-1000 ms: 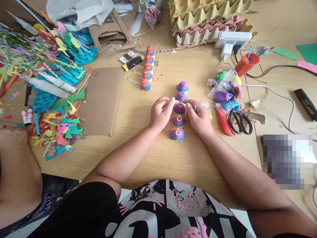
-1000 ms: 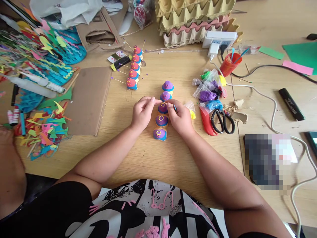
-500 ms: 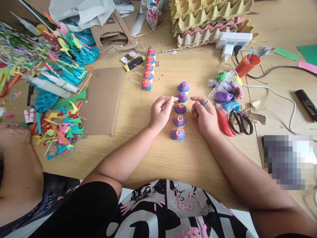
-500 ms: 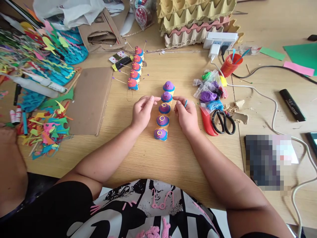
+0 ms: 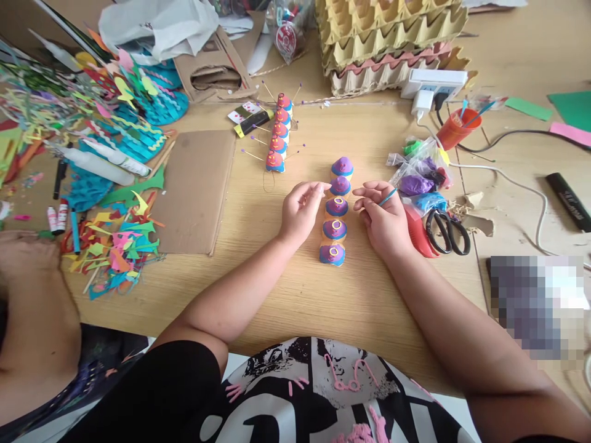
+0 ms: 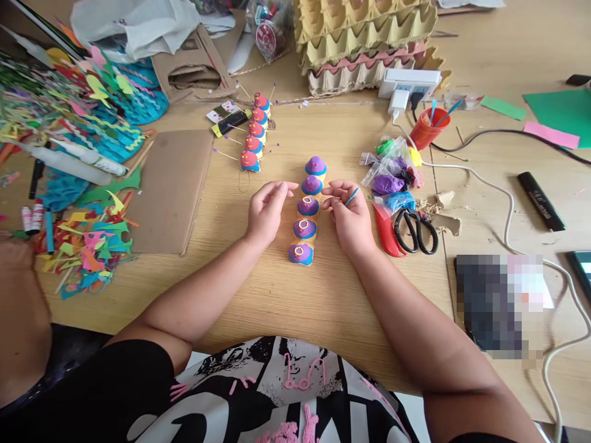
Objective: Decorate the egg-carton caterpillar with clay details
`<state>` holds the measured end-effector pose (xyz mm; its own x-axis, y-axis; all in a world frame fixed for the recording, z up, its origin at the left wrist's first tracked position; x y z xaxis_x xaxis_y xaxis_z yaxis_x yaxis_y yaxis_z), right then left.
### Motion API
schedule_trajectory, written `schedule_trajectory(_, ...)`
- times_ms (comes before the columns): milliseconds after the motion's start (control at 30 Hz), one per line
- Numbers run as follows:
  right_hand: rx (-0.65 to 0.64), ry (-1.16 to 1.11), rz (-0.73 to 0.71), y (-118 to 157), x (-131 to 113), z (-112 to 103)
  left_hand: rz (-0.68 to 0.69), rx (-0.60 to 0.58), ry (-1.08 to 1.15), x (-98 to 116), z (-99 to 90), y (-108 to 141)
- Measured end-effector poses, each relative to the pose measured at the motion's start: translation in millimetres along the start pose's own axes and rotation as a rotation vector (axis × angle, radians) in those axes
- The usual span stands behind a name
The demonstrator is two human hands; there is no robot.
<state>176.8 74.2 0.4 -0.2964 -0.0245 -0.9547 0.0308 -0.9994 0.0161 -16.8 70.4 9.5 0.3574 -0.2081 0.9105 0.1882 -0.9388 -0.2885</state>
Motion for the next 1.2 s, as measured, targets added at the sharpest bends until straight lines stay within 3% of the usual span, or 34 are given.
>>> schedule_trajectory(367, -0.007, 0.014, 0.005, 4, -3, 1, 0.121, -0.037, 0.067, 16, 0.2, 4)
schedule_trajectory(733, -0.057, 0.092, -0.069, 13, -8, 11, 0.51, -0.164, -0.266, 44, 7.2, 16)
schedule_trajectory(1033, 0.011, 0.273, -0.237, 21, -20, 16, 0.572, -0.133, -0.388, 47, 12.7, 20)
schedule_trajectory(1200, -0.021, 0.212, -0.176, 23, -16, 19, 0.584, -0.121, -0.365, 46, 12.9, 19)
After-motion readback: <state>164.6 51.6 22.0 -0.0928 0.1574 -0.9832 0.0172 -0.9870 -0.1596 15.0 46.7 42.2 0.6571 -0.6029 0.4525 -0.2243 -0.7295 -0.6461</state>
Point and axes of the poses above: each hand's wrist, its own y-axis away from the middle knuckle, its own z-axis out of the palm, x = y × z, the point moved 6 cm from there along -y, towards the middle knuckle, and after that the axes turned 7 degrees about -y, right-handed, at the moved point
